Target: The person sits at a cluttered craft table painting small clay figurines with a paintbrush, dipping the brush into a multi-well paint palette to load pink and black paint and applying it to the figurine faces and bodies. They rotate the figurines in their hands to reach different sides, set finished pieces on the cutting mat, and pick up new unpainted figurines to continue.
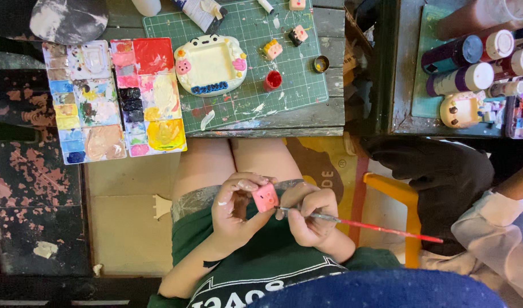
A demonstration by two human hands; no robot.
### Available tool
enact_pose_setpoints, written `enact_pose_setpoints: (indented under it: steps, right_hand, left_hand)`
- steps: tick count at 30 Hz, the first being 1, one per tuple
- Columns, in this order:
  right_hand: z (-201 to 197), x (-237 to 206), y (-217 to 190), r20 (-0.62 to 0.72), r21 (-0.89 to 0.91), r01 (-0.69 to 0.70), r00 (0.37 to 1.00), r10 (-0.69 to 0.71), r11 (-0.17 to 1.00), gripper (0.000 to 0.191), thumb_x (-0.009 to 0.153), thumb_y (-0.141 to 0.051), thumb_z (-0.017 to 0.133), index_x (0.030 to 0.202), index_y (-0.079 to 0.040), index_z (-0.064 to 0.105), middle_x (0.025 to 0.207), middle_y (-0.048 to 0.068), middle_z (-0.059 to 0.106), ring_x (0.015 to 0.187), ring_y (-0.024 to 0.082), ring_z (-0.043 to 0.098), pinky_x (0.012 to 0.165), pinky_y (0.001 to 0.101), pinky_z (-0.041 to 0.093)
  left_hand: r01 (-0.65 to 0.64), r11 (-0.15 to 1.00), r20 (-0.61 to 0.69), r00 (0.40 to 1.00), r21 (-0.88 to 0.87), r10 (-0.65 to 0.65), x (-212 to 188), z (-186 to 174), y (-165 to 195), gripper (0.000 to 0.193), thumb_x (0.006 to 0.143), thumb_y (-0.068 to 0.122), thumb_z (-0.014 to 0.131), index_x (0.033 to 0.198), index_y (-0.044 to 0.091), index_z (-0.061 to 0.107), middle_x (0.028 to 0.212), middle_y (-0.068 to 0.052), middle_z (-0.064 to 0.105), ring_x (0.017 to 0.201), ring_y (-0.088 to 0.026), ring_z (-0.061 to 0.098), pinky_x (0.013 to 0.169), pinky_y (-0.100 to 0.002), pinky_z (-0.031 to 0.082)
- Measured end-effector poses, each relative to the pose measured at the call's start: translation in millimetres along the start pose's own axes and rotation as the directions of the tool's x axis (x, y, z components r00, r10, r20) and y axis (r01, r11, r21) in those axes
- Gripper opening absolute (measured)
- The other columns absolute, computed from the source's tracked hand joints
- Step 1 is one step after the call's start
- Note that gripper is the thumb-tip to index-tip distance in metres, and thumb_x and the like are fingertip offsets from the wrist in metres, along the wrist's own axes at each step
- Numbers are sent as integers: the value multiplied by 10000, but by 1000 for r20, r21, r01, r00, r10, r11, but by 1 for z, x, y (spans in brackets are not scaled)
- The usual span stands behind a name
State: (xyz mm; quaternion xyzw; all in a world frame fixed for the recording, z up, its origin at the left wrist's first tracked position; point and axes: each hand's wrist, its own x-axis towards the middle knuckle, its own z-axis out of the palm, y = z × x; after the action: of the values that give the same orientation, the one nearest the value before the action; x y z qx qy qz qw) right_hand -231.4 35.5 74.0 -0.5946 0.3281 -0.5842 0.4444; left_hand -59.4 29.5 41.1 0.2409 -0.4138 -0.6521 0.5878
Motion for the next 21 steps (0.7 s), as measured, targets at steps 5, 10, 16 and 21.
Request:
enact_pose_setpoints:
  steps: [5, 10, 16, 21]
  right_hand:
    - [-2, -5, 1, 46, -44, -4, 999, 6, 999, 282, 963, 70, 591, 1057, -115, 400, 902, 122, 623, 745, 179, 650, 715, 333, 547]
    - [-1, -6, 7, 51, -34, 12, 999, -10, 999, 279, 957, 57, 608, 1051, -111, 406, 895, 128, 627, 731, 169, 632, 682, 310, 539]
    - [-2, -9, 11, 55, -38, 14, 998, -12, 999, 272, 968, 40, 617, 1051, -107, 404, 896, 123, 637, 726, 162, 621, 670, 299, 527]
    - [-2, -10, 12, 54, -41, 2, 999, 1, 999, 275, 965, 45, 618, 1044, -107, 403, 892, 121, 631, 716, 156, 604, 662, 298, 515]
  left_hand:
    - [-102, 991, -25, 994, 82, 104, -1, -1, 0, 468, 883, -107, 791, 1199, 74, 498, 1284, -127, 577, 1283, -334, 648, 1081, -474, 580]
    - [-103, 988, -24, 994, 112, 106, -1, -2, 1, 449, 880, -100, 797, 1185, 63, 511, 1268, -131, 579, 1280, -346, 652, 1083, -481, 581]
    - [-102, 989, -13, 994, 103, 104, -1, -4, 3, 426, 880, -90, 805, 1164, 51, 521, 1265, -131, 577, 1286, -343, 652, 1079, -470, 590]
    - [-96, 988, -12, 995, 124, 98, -1, -5, 4, 416, 878, -88, 806, 1162, 45, 534, 1268, -133, 579, 1285, -340, 651, 1084, -466, 586]
